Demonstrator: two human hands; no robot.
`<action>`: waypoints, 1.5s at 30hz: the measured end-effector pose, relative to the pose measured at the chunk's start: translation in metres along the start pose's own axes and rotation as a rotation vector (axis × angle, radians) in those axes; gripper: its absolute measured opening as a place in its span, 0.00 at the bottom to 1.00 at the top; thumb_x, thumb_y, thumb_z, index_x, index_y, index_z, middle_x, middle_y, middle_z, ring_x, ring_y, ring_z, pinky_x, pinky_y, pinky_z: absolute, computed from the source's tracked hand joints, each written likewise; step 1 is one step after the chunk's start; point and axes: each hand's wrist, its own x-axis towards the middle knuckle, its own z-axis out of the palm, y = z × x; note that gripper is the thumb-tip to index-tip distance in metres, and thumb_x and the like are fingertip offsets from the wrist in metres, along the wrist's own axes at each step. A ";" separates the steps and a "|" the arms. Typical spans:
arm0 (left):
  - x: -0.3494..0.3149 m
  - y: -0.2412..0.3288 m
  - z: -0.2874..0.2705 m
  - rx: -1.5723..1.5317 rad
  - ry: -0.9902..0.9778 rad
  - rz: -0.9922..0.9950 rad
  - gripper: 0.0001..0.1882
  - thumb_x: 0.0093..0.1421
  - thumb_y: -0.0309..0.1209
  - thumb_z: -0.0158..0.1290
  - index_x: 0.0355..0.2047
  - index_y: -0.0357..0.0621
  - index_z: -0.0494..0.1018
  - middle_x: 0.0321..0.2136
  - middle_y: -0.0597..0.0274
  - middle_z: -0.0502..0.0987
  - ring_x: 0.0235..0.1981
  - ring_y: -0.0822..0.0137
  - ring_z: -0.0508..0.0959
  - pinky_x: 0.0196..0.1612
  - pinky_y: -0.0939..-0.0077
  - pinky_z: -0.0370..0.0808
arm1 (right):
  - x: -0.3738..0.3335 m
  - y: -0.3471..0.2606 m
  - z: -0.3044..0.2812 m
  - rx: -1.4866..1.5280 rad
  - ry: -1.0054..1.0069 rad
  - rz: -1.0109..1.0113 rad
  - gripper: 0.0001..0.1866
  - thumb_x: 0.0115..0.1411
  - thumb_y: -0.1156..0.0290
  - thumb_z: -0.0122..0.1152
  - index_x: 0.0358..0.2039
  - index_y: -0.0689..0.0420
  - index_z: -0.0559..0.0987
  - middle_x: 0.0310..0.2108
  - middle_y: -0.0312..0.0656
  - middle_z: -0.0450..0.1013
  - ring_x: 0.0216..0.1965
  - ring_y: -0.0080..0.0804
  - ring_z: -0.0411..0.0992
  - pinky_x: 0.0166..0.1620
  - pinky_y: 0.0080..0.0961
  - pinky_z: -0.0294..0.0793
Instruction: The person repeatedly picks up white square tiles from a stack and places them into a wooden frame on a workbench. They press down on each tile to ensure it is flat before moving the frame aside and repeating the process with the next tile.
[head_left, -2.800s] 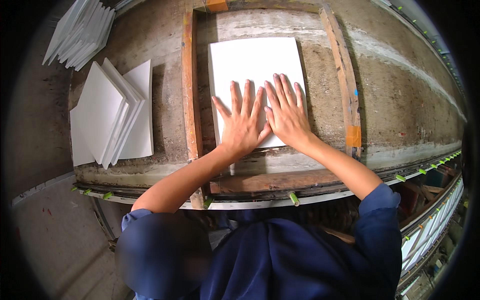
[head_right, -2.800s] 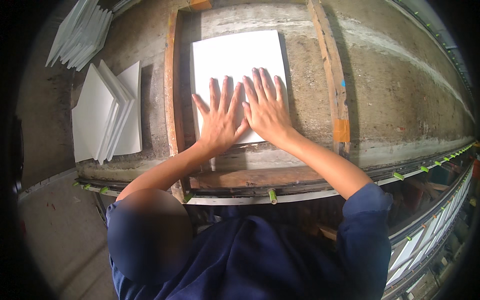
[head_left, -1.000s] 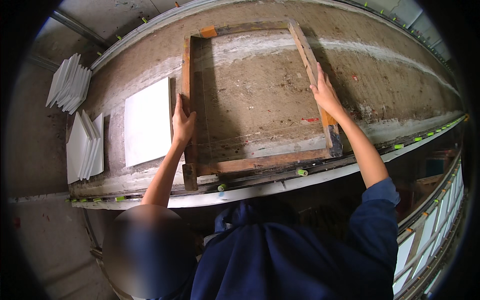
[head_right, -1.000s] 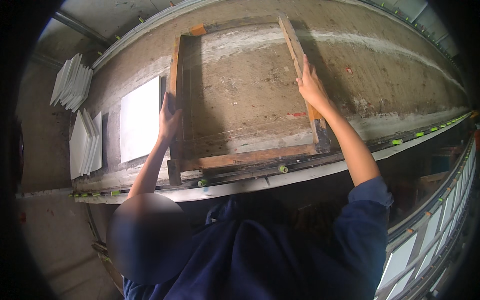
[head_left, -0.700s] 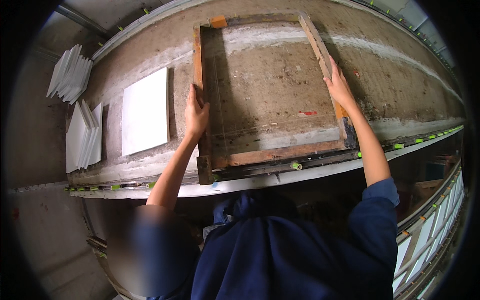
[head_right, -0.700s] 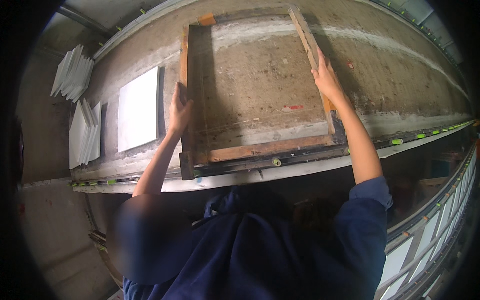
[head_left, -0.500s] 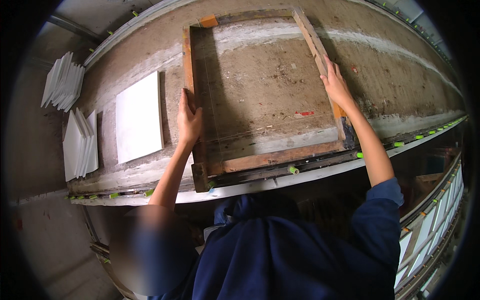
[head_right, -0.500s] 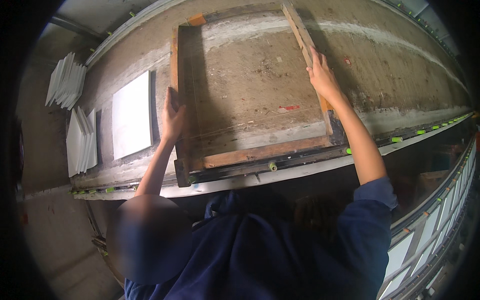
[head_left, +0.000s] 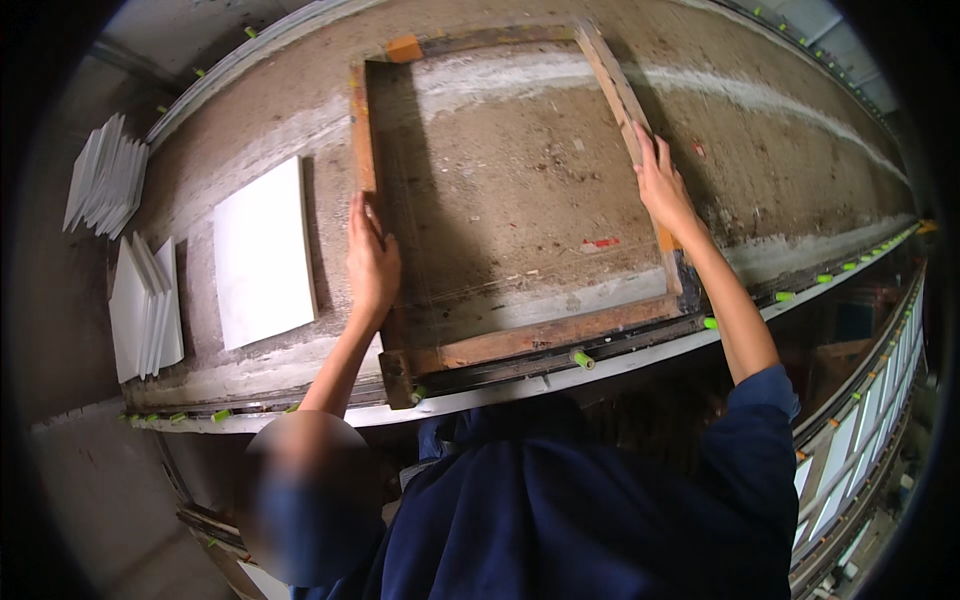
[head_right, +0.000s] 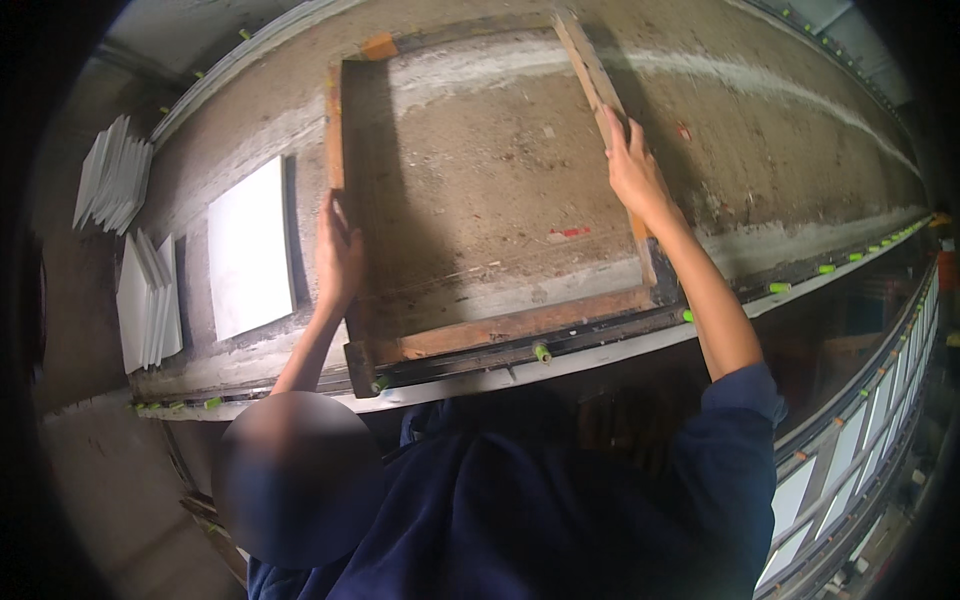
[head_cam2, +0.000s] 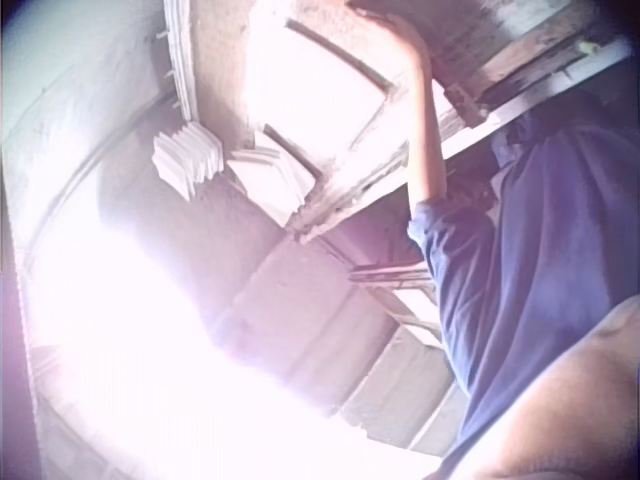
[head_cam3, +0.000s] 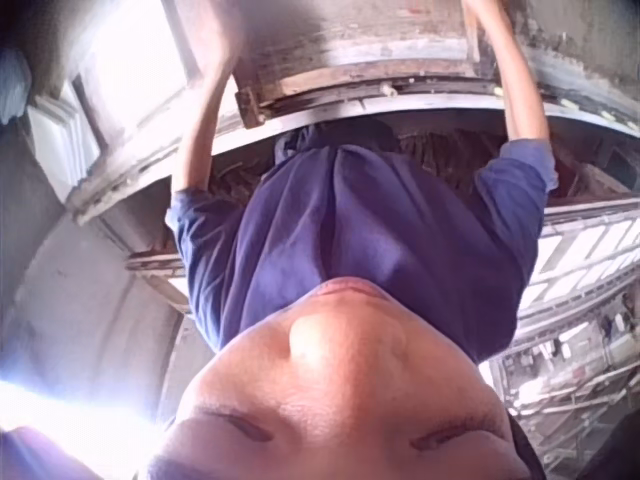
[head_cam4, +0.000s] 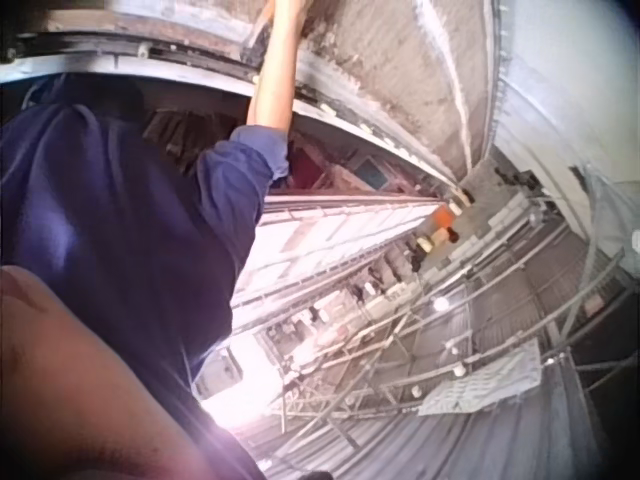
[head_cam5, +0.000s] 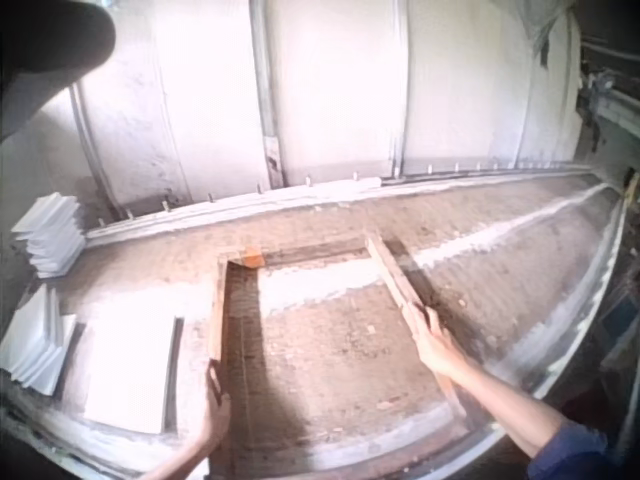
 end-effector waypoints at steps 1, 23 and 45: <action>0.001 0.004 -0.001 0.003 -0.001 0.011 0.37 0.51 0.18 0.46 0.61 0.37 0.46 0.60 0.39 0.52 0.60 0.44 0.56 0.60 0.63 0.59 | 0.002 0.001 0.000 -0.050 0.035 -0.046 0.33 0.62 0.72 0.44 0.64 0.42 0.44 0.60 0.58 0.50 0.48 0.66 0.64 0.46 0.49 0.69; -0.074 -0.189 -0.355 -0.233 0.602 -0.045 0.25 0.58 0.30 0.49 0.56 0.40 0.60 0.55 0.49 0.64 0.57 0.58 0.64 0.59 0.69 0.58 | 0.002 -0.568 0.096 0.654 -0.410 -0.875 0.27 0.59 0.70 0.54 0.58 0.57 0.60 0.47 0.50 0.67 0.48 0.38 0.68 0.52 0.30 0.68; -0.086 -0.381 -0.468 0.084 0.791 -0.580 0.23 0.54 0.32 0.54 0.51 0.40 0.69 0.48 0.45 0.65 0.51 0.48 0.62 0.55 0.60 0.60 | 0.034 -0.836 0.225 1.112 -0.289 -0.308 0.21 0.55 0.80 0.52 0.50 0.62 0.61 0.40 0.55 0.68 0.37 0.41 0.74 0.38 0.31 0.78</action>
